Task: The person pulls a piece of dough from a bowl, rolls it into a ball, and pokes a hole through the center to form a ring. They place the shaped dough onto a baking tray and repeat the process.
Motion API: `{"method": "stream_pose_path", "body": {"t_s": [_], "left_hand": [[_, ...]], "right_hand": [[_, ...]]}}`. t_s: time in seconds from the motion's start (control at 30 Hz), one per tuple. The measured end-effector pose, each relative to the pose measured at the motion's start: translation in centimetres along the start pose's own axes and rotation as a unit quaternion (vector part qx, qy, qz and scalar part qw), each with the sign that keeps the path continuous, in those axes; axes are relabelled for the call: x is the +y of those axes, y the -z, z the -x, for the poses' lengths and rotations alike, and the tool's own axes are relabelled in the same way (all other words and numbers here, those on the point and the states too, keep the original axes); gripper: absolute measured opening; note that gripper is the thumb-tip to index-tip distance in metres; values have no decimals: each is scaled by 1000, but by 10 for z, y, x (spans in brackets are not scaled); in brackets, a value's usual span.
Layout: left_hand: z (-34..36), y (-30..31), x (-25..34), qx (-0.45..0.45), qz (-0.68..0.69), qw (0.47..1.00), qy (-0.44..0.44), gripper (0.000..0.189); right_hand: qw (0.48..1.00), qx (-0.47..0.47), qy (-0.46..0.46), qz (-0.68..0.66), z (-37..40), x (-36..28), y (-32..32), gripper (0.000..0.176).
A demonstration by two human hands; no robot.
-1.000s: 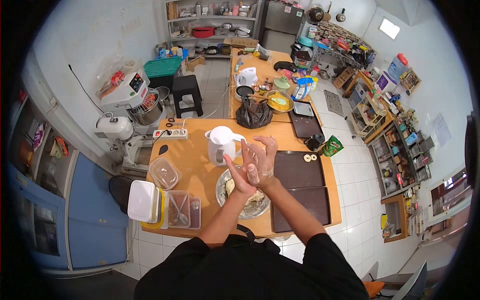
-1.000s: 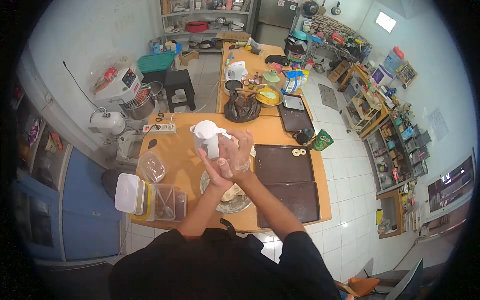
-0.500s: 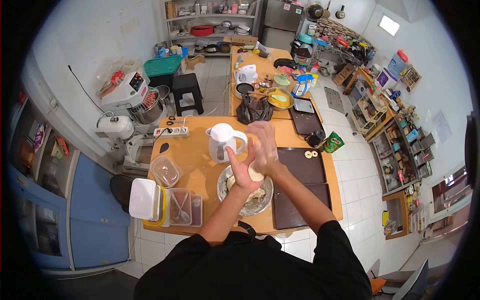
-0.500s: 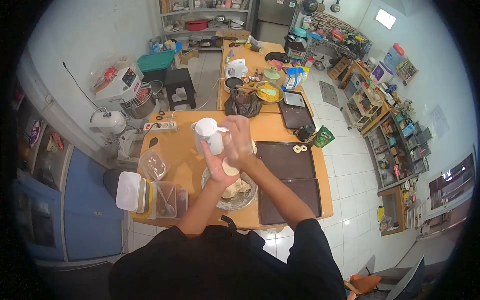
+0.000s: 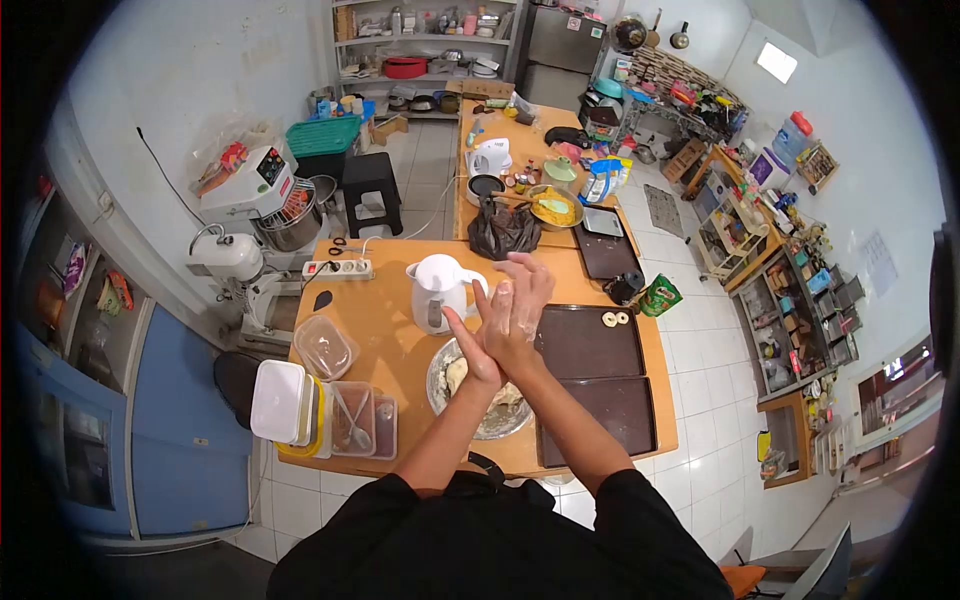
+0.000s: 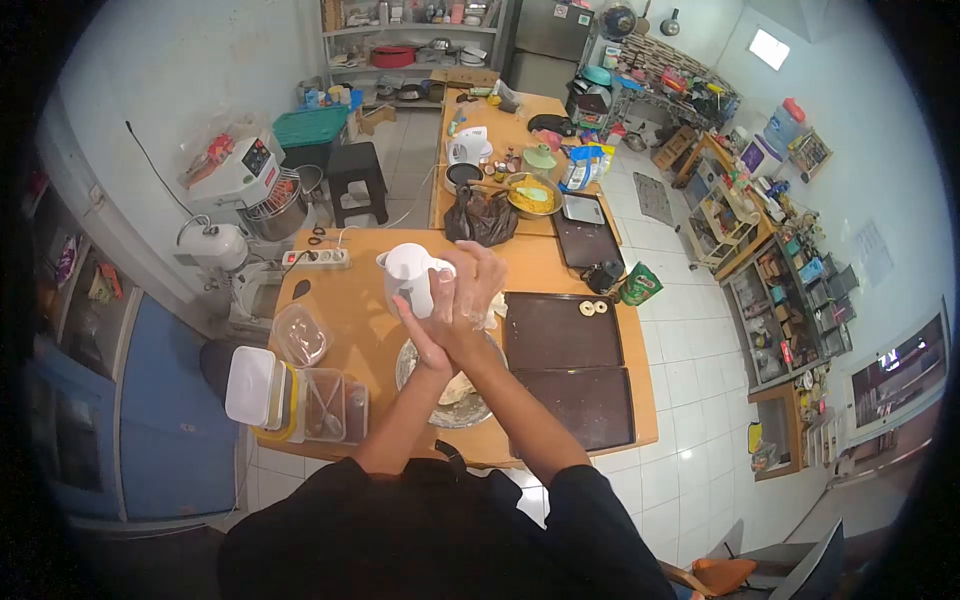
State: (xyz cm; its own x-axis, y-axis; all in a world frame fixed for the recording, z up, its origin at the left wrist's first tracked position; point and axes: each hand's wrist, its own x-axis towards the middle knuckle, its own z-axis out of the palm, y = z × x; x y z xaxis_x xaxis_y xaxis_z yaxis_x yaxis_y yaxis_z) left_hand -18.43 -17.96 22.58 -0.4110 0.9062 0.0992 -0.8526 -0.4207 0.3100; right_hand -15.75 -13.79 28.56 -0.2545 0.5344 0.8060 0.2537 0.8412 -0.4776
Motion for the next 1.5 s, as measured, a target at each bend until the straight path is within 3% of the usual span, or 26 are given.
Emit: {"method": "stream_pose_path", "body": {"t_s": [0.13, 0.2, 0.23, 0.3, 0.33, 0.37, 0.47, 0.53, 0.57, 0.63, 0.67, 0.7, 0.8, 0.87, 0.9, 0.93, 0.97, 1.0, 1.03, 1.07, 1.17, 1.2, 1.27, 1.37, 1.4, 1.5], "left_hand": [[4, -8, 4, -17, -83, 996, -15, 97], [4, -10, 11, -6, -1, 999, 41, 98], [4, -9, 16, 4, 79, 992, 94, 99], [2, 2, 13, -41, 121, 987, 97, 93], [5, -7, 11, -6, 57, 996, 67, 95], [7, -14, 9, 29, -8, 999, 39, 98], [8, -18, 9, 10, 5, 999, 42, 95], [6, -4, 12, -25, 61, 994, 88, 93], [5, 2, 14, -63, 115, 983, 132, 90], [2, 0, 10, -93, 142, 976, 136, 90], [6, -7, 6, -19, 73, 991, 114, 92], [11, -9, 4, 59, 3, 994, 95, 94], [7, 2, 4, -19, 31, 995, 96, 95], [6, 14, 4, -47, 34, 994, 96, 96], [1, 30, 6, -111, 56, 985, 118, 96], [1, 24, 12, -173, 76, 972, 141, 97], [4, 17, 15, -174, 74, 972, 141, 97], [8, 8, 16, -61, 39, 991, 112, 97], [10, -5, 17, 53, 6, 995, 81, 98], [11, -7, 14, 56, -51, 996, 56, 109], [15, -15, 16, 66, -74, 995, 18, 110], [15, -7, 16, 69, -74, 995, 19, 110], [10, 9, 22, -26, 8, 995, 100, 107], [5, 13, 26, 34, 51, 994, 88, 105], [5, 12, 25, 34, 52, 994, 88, 105], [10, 9, 21, 31, 36, 995, 84, 105]], "right_hand": [[999, 31, -2, 10, 0, 5, 2, 36], [955, 10, -179, -237, 0, 12, -1, 36], [954, 11, -180, -238, 0, 11, 1, 36], [994, -5, 82, -69, -4, 12, 13, 39], [988, -27, 150, -27, -5, 16, 16, 43], [988, -27, 149, -26, -4, 18, 18, 43], [979, -26, 203, -19, -6, 24, 17, 45], [985, -74, 80, -137, -2, 30, 10, 45], [984, -75, 78, -139, -2, 30, 10, 45], [989, -6, 71, -129, -8, 31, 12, 45], [985, -27, 153, -82, -9, 27, 12, 40], [985, -29, 150, -84, -7, 23, 13, 40], [980, -37, 197, 18, -14, 15, 11, 28], [989, -87, 105, -55, -9, 21, 3, 17], [989, -87, 105, -55, -4, 27, -2, 17], [992, -102, -4, -70, -2, 29, -7, 15], [984, -114, -111, -85, 0, 30, -13, 14], [984, -111, -108, -86, 3, 29, -17, 14], [995, -64, -45, -58, 8, 20, -16, 15], [999, -18, 15, -29, 13, 12, -12, 15], [995, 13, 97, -9, 11, 5, -6, 17], [995, 11, 94, -9, 11, 5, -6, 17], [993, -14, 49, -110, 8, 7, -7, 20], [993, 57, 54, -90, 13, 10, -5, 25], [990, -31, 138, -15, 18, 11, 4, 28], [987, -27, 152, -47, 18, 16, 4, 29]]}}
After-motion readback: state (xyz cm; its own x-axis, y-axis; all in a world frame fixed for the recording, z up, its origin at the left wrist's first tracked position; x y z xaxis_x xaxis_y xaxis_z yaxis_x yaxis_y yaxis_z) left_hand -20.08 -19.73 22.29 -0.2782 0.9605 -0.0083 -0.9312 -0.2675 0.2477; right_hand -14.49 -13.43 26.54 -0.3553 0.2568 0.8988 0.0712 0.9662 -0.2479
